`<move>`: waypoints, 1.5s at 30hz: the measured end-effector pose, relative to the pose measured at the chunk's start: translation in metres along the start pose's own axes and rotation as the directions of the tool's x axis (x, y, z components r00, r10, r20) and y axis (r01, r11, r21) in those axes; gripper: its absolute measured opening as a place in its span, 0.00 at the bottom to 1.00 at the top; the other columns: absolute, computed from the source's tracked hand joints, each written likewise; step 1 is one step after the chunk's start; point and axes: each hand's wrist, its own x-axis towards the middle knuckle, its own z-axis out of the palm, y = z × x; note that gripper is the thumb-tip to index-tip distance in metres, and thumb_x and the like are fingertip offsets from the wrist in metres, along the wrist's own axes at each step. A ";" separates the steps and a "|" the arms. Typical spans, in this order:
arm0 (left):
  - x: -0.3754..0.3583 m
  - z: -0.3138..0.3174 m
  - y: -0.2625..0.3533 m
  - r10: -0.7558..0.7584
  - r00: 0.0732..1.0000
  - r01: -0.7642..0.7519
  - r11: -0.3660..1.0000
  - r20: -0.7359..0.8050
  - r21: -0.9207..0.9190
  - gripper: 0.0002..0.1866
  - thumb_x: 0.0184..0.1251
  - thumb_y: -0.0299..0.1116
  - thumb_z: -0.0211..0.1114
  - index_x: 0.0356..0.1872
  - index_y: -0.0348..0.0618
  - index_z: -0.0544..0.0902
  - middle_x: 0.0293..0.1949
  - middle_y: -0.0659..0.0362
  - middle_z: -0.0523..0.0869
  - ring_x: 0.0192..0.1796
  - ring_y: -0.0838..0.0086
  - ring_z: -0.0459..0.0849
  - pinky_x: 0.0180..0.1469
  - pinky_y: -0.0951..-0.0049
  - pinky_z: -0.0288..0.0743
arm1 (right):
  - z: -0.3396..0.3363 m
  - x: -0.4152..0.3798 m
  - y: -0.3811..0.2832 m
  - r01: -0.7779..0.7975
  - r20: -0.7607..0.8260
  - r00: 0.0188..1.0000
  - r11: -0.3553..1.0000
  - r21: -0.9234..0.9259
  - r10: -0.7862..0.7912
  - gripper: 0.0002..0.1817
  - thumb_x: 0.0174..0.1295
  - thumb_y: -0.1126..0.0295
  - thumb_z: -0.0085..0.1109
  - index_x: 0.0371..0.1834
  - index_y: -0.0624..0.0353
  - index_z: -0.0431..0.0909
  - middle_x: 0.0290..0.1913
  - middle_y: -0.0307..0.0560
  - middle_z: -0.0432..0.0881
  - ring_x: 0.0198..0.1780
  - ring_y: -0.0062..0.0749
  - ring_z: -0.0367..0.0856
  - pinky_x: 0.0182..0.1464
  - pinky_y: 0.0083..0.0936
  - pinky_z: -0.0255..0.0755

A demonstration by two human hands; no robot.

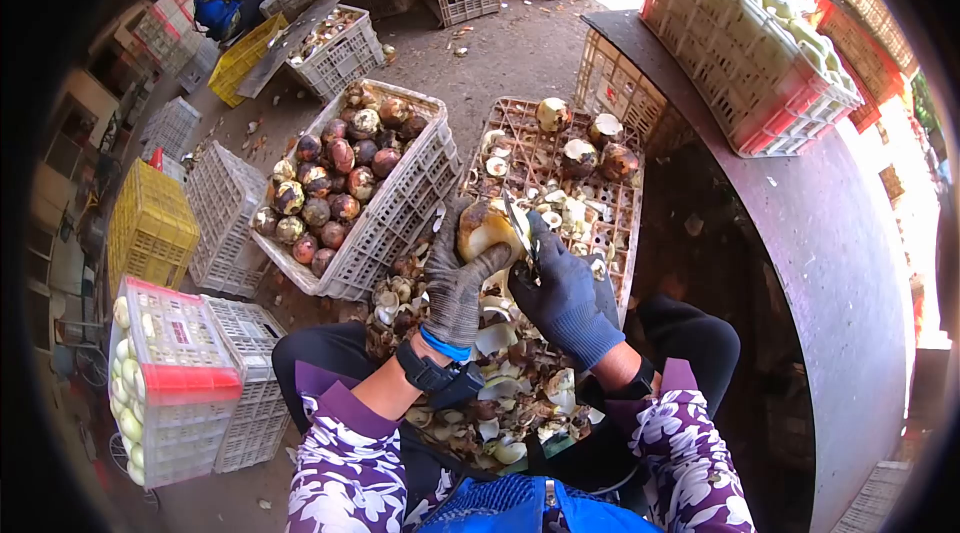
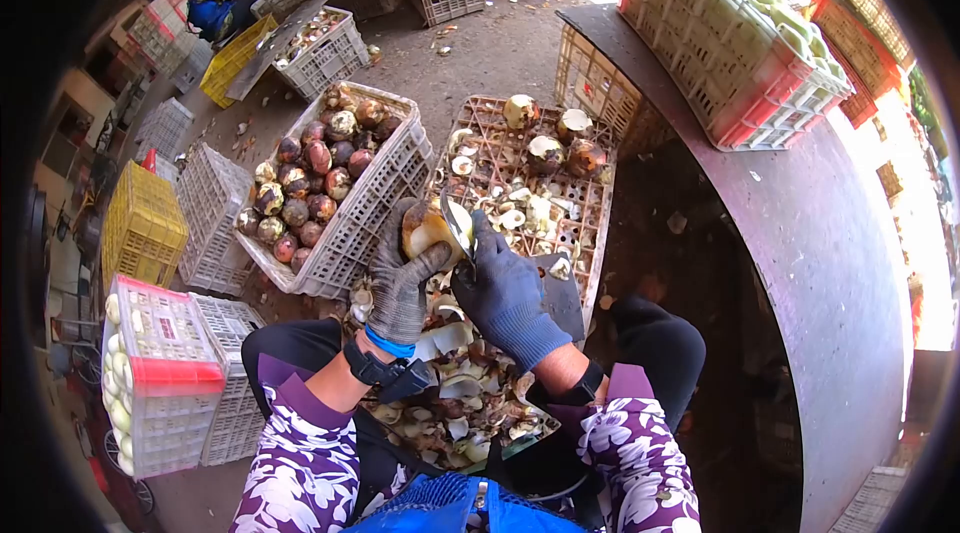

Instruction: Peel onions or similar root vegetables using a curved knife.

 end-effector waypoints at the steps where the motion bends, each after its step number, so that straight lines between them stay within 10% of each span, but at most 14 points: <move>1: 0.000 -0.001 0.000 -0.004 1.000 0.004 1.000 0.021 0.012 0.33 0.56 0.16 0.66 0.64 0.42 0.67 0.55 0.58 0.76 0.56 0.72 0.76 0.57 0.74 0.76 | 0.000 0.000 0.000 0.017 -0.005 1.000 1.000 0.015 -0.017 0.42 0.52 0.68 0.62 0.71 0.64 0.53 0.49 0.65 0.78 0.42 0.60 0.80 0.45 0.44 0.75; 13: -0.016 0.006 0.015 -0.033 0.999 0.031 0.981 0.007 0.193 0.33 0.49 0.22 0.71 0.60 0.38 0.72 0.54 0.58 0.78 0.57 0.72 0.76 0.61 0.71 0.71 | 0.007 -0.006 0.017 -0.023 -0.011 1.000 0.982 0.187 0.025 0.35 0.51 0.72 0.60 0.66 0.57 0.63 0.46 0.64 0.80 0.44 0.57 0.81 0.46 0.43 0.77; 19: -0.018 -0.003 0.010 0.008 0.998 -0.027 0.956 0.066 0.292 0.33 0.52 0.20 0.72 0.62 0.39 0.71 0.54 0.57 0.79 0.54 0.73 0.78 0.58 0.72 0.75 | -0.020 -0.010 -0.004 -0.054 0.055 0.997 0.989 -0.137 0.062 0.31 0.51 0.76 0.58 0.63 0.53 0.70 0.36 0.58 0.83 0.36 0.47 0.84 0.38 0.34 0.77; 25: -0.011 -0.019 0.018 -0.244 0.958 0.240 0.970 0.150 0.044 0.34 0.51 0.24 0.73 0.62 0.39 0.71 0.54 0.56 0.79 0.56 0.71 0.78 0.58 0.71 0.75 | -0.015 -0.008 0.026 0.058 0.045 0.998 0.991 -0.120 -0.053 0.22 0.50 0.73 0.59 0.52 0.53 0.78 0.28 0.56 0.81 0.27 0.45 0.82 0.31 0.35 0.75; 30: -0.002 -0.033 0.010 -0.313 0.923 0.343 0.933 0.225 -0.107 0.30 0.55 0.30 0.71 0.60 0.38 0.71 0.54 0.53 0.78 0.56 0.65 0.79 0.58 0.66 0.76 | -0.034 -0.008 -0.001 -0.342 0.347 0.900 0.922 0.184 0.264 0.17 0.52 0.75 0.58 0.47 0.61 0.81 0.27 0.43 0.83 0.27 0.14 0.75 0.31 0.22 0.71; 40: -0.007 -0.031 0.010 -0.399 0.914 0.401 0.852 0.078 -0.337 0.24 0.64 0.39 0.65 0.57 0.36 0.73 0.51 0.51 0.80 0.54 0.63 0.81 0.56 0.61 0.78 | -0.020 -0.010 0.005 -0.540 0.509 0.822 0.636 0.551 0.257 0.12 0.55 0.74 0.58 0.42 0.61 0.83 0.24 0.31 0.78 0.25 0.13 0.72 0.27 0.16 0.67; 45: 0.001 -0.038 0.007 -0.271 0.963 0.263 0.944 -0.012 -0.201 0.18 0.64 0.32 0.65 0.53 0.38 0.76 0.46 0.56 0.83 0.46 0.70 0.84 0.49 0.71 0.81 | -0.019 -0.018 -0.006 -0.121 0.260 0.963 0.977 0.176 0.073 0.27 0.60 0.54 0.65 0.58 0.58 0.76 0.25 0.42 0.81 0.27 0.18 0.74 0.34 0.25 0.72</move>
